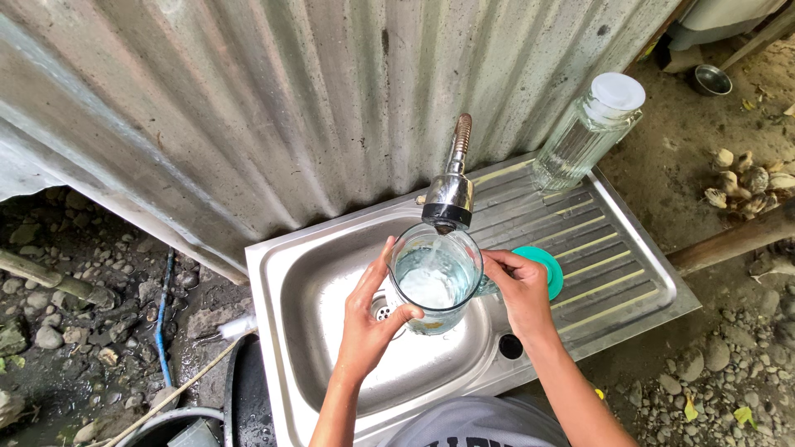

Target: The person fills a clear glass jar with water from an outdoor tap, secures its lid, then refills a glass pitcher with a green lid from the same tap and places it on the sink drainer. Chickens are visible nearby but not interacted with.

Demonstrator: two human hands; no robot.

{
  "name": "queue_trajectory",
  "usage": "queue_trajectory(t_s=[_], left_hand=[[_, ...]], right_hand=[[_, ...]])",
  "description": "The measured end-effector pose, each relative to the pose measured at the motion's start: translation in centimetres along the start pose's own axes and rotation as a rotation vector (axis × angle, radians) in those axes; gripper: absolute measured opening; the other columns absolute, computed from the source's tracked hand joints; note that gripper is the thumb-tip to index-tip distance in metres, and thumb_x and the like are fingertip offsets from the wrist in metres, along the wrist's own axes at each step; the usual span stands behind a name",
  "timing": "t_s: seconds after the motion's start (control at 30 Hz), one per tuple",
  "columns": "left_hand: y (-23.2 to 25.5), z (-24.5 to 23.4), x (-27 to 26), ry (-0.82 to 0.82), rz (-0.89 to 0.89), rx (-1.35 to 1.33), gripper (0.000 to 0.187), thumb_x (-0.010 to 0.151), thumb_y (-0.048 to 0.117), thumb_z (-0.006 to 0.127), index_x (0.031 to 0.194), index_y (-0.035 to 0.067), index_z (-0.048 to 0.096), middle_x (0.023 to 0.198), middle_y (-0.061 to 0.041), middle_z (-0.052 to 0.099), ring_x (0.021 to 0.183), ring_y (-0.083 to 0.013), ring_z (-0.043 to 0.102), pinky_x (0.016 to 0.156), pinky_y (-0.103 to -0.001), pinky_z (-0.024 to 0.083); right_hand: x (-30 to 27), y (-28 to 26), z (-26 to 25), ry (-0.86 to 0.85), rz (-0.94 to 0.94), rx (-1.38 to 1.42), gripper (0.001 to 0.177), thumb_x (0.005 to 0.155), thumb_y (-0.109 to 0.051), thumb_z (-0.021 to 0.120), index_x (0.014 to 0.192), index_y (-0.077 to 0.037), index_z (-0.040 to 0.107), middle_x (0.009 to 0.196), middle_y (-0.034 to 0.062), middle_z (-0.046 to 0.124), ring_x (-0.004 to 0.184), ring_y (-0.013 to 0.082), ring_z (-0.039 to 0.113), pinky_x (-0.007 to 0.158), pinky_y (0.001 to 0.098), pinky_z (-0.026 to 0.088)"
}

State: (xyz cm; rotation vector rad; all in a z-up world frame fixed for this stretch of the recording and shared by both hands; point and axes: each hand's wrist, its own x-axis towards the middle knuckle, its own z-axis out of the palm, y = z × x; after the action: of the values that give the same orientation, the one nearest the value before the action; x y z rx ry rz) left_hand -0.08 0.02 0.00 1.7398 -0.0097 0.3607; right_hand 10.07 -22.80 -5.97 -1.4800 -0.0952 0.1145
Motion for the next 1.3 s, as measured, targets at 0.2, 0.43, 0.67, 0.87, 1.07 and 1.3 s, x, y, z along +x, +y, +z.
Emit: queue_trajectory(t_s=[0.2,0.43,0.67,0.87,1.07,1.3], left_hand=[[-0.1,0.0,-0.1,-0.001,-0.006,-0.002,0.104,0.069,0.041,0.087,0.158,0.011,0.042,0.150,-0.014,0.062,0.140,-0.0278,0.057,0.119,-0.045,0.040],[-0.3,0.0,0.0,-0.006,0.020,0.007,0.103,0.070,0.040,0.087,0.157,0.009,0.043,0.150,-0.015,0.062,0.140,-0.0284,0.057,0.118,-0.045,0.041],[-0.2,0.1,0.1,-0.001,0.030,0.031,0.101,0.070,0.040,0.088,0.155,0.006,0.046,0.149,-0.016,0.061,0.139,-0.0289,0.058,0.116,-0.045,0.043],[0.1,-0.2,0.2,0.008,0.046,0.054,0.099,0.070,0.037,0.087,0.155,0.006,0.046,0.153,-0.017,0.058,0.142,-0.0304,0.055,0.116,-0.046,0.042],[0.4,-0.5,0.4,0.025,0.026,0.060,0.099,0.069,0.036,0.087,0.154,0.006,0.046,0.153,-0.016,0.058,0.143,-0.0297,0.054,0.115,-0.045,0.044],[0.6,-0.3,0.4,0.023,0.014,0.036,0.099,0.070,0.035,0.087,0.155,0.006,0.045,0.155,-0.015,0.057,0.146,-0.0302,0.052,0.119,-0.046,0.038]], right_hand=[[0.0,0.5,-0.1,0.013,0.007,0.001,0.022,0.091,-0.007,0.075,0.108,0.006,0.078,0.088,0.0018,0.072,0.077,0.0052,0.059,0.069,0.0210,0.047],[0.1,0.2,0.0,0.018,-0.017,-0.021,0.020,0.091,-0.006,0.074,0.107,0.006,0.077,0.087,0.0020,0.072,0.075,0.0052,0.059,0.069,0.0210,0.048],[0.2,-0.1,0.2,-0.004,-0.011,0.025,0.019,0.092,-0.005,0.072,0.107,0.006,0.076,0.088,0.0024,0.073,0.077,0.0056,0.063,0.070,0.0215,0.050],[0.6,-0.2,0.7,-0.008,-0.012,0.027,0.021,0.091,-0.007,0.073,0.107,0.006,0.075,0.085,0.0014,0.072,0.075,0.0050,0.061,0.068,0.0216,0.049],[1.3,-0.5,1.0,-0.016,-0.010,-0.027,0.021,0.090,-0.009,0.075,0.105,0.006,0.077,0.080,0.0003,0.069,0.070,0.0039,0.057,0.064,0.0212,0.045],[1.4,-0.8,1.3,0.007,0.012,0.042,0.021,0.088,-0.010,0.077,0.102,0.006,0.077,0.080,-0.0003,0.070,0.071,0.0040,0.057,0.064,0.0212,0.045]])
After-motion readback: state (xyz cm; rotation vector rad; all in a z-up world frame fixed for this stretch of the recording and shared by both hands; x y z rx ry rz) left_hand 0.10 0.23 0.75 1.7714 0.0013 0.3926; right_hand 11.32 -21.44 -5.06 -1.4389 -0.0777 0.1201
